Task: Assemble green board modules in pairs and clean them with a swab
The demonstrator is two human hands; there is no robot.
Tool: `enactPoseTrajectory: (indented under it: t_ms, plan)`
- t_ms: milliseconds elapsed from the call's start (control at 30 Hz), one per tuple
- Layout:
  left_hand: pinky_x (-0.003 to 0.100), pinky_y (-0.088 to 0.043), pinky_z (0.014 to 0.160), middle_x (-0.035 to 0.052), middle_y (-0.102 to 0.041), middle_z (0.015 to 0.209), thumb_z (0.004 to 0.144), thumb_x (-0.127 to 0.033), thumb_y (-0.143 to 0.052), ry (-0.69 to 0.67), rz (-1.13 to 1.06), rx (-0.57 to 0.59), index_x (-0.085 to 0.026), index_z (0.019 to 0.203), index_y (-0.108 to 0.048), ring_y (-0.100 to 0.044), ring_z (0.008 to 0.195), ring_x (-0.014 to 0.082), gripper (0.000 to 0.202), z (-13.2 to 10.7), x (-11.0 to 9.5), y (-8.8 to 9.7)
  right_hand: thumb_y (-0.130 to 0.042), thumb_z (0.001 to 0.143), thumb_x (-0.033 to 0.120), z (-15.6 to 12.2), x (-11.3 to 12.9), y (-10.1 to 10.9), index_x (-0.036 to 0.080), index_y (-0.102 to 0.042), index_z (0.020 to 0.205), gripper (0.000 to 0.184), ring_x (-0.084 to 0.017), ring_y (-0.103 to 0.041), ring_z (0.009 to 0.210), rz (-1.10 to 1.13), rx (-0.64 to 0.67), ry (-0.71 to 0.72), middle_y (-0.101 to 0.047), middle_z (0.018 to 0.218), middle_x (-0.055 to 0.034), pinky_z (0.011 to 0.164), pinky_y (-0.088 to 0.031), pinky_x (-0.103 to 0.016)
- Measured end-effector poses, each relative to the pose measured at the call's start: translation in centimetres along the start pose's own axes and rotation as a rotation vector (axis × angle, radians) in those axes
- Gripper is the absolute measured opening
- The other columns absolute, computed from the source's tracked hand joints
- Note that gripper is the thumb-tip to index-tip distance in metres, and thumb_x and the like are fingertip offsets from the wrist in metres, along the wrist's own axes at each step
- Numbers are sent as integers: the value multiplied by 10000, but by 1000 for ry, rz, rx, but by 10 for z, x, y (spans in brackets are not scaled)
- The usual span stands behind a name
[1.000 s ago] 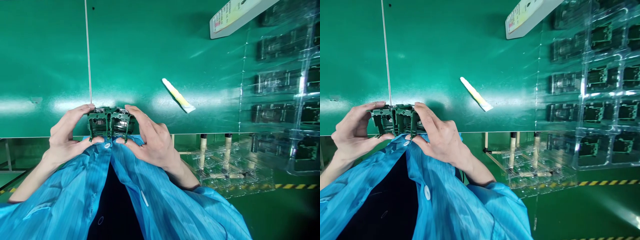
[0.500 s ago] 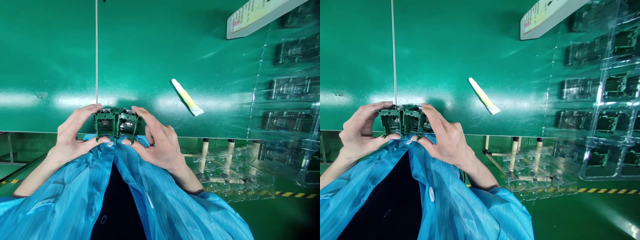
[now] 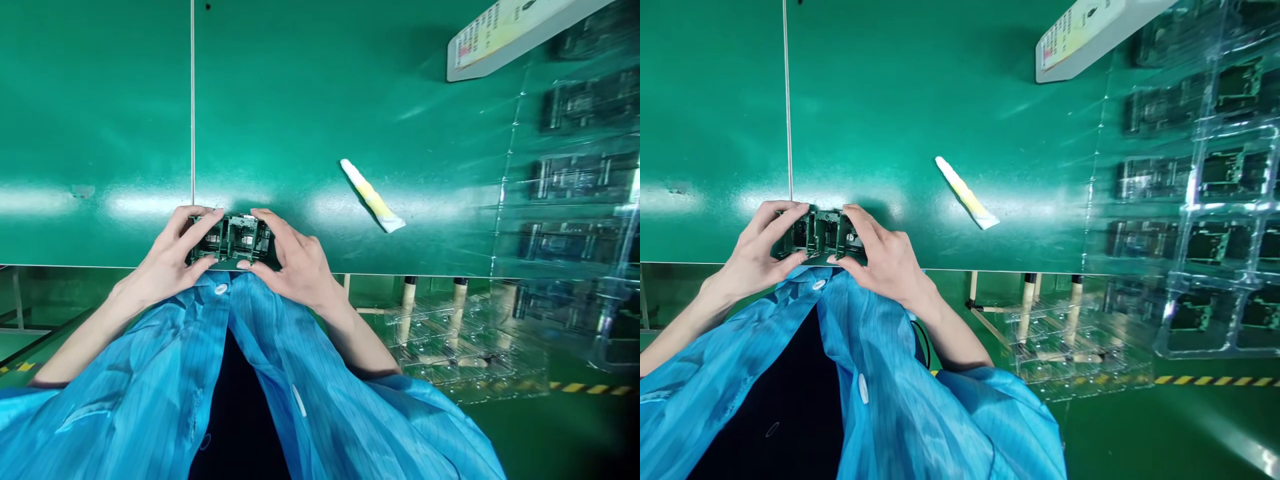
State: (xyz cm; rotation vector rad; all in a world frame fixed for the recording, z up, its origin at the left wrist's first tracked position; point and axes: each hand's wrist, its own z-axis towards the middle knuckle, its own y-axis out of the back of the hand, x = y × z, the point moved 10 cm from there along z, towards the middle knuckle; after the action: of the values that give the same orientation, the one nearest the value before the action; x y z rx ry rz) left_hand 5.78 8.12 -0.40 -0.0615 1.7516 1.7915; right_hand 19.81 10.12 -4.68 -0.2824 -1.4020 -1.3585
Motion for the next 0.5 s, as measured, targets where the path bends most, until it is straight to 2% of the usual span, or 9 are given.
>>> enactPoseTrajectory:
  t_ms: [100, 167, 367, 433, 500]
  plan:
    - [438, -557, 917, 138, -529, 1222, 900, -389, -639, -34, -5, 0, -245, 1495, -360, -566, 1179, 286, 673, 2, -8, -4, -551, 954, 457, -2, 3, 2, 101, -439, 1401, 582, -231, -680, 1148, -10, -40, 42, -615, 1369, -183, 777, -626, -295]
    - [465, -554, 925, 135, -524, 1207, 868, -452, -676, -28, -21, -27, -241, 1472, -390, -563, 1179, 304, 700, 4, -11, -3, -527, 969, 450, -4, 6, 4, 94, -426, 1408, 575, -239, -663, 1187, -28, -65, 67, -617, 1363, -192, 768, -628, -292]
    - [487, -533, 1002, 90, -561, 1142, 821, -431, -742, -46, -69, -92, -252, 1311, -520, -599, 1154, 283, 567, 12, -15, 3, -481, 986, 353, -7, 13, 3, 118, -373, 1434, 517, -236, -638, 1229, -68, -102, 109, -602, 1386, -180, 772, -632, -293]
    - [481, -535, 1000, 91, -578, 1141, 821, -409, -742, -59, -78, -99, -238, 1282, -533, -615, 1133, 275, 535, 13, -16, 4, -481, 989, 393, -7, 13, 5, 131, -370, 1437, 531, -236, -653, 1194, -66, -77, 111, -585, 1404, -178, 721, -630, -284]
    - [477, -544, 985, 95, -589, 1147, 828, -396, -729, -37, -74, -109, -228, 1267, -538, -620, 1116, 271, 508, 14, -14, 4, -512, 970, 474, -8, 5, 16, 154, -379, 1438, 582, -220, -707, 1016, -82, -58, 83, -562, 1423, -178, 626, -611, -280]
